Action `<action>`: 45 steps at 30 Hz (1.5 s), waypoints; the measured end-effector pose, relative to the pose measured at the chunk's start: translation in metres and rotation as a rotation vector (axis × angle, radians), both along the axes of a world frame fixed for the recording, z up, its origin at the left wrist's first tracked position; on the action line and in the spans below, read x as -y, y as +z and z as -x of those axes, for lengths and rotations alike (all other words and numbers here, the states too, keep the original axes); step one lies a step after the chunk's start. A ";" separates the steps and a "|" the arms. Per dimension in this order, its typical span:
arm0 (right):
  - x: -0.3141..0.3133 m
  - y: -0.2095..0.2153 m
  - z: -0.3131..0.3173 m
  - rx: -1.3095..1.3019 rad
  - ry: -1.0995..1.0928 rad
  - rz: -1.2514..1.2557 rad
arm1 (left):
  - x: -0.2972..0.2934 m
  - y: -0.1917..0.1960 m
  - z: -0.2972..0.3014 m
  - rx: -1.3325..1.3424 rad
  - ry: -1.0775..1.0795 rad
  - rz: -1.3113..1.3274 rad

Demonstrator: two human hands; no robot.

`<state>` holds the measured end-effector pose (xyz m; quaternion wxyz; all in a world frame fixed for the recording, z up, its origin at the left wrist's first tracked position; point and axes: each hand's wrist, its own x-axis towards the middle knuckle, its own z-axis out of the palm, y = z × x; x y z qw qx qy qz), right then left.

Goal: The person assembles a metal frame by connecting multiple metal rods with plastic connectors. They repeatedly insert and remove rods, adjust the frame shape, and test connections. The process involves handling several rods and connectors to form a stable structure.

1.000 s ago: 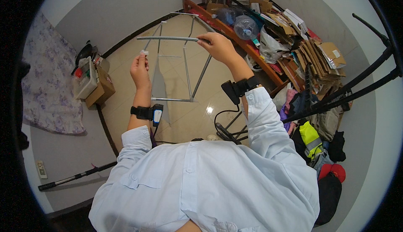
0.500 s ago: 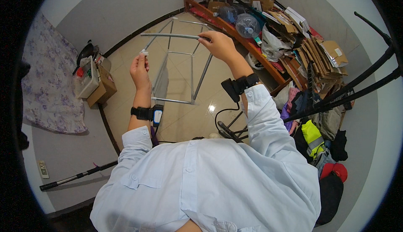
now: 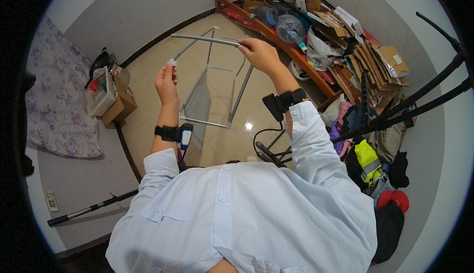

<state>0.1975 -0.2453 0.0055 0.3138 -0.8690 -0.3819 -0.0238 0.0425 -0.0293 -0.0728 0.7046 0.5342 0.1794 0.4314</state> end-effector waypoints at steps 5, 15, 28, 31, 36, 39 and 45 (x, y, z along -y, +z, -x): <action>0.003 0.001 0.002 -0.061 0.002 0.028 | 0.002 -0.001 0.001 0.001 -0.010 0.029; 0.008 -0.012 0.000 -0.020 -0.023 0.047 | 0.001 -0.004 0.002 0.007 -0.262 0.160; 0.019 -0.022 -0.006 -0.039 -0.073 0.173 | -0.001 -0.017 0.003 0.039 -0.744 0.467; 0.021 -0.026 -0.005 -0.004 -0.071 0.218 | 0.001 -0.023 0.002 -0.018 -0.744 0.439; 0.021 -0.037 -0.005 0.052 -0.040 0.174 | 0.002 -0.031 0.001 -0.048 -0.742 0.411; 0.021 -0.043 -0.007 0.069 -0.031 0.157 | 0.004 -0.033 0.003 -0.061 -0.714 0.402; 0.022 -0.047 -0.011 0.034 -0.026 0.102 | 0.007 -0.032 0.004 -0.081 -0.654 0.379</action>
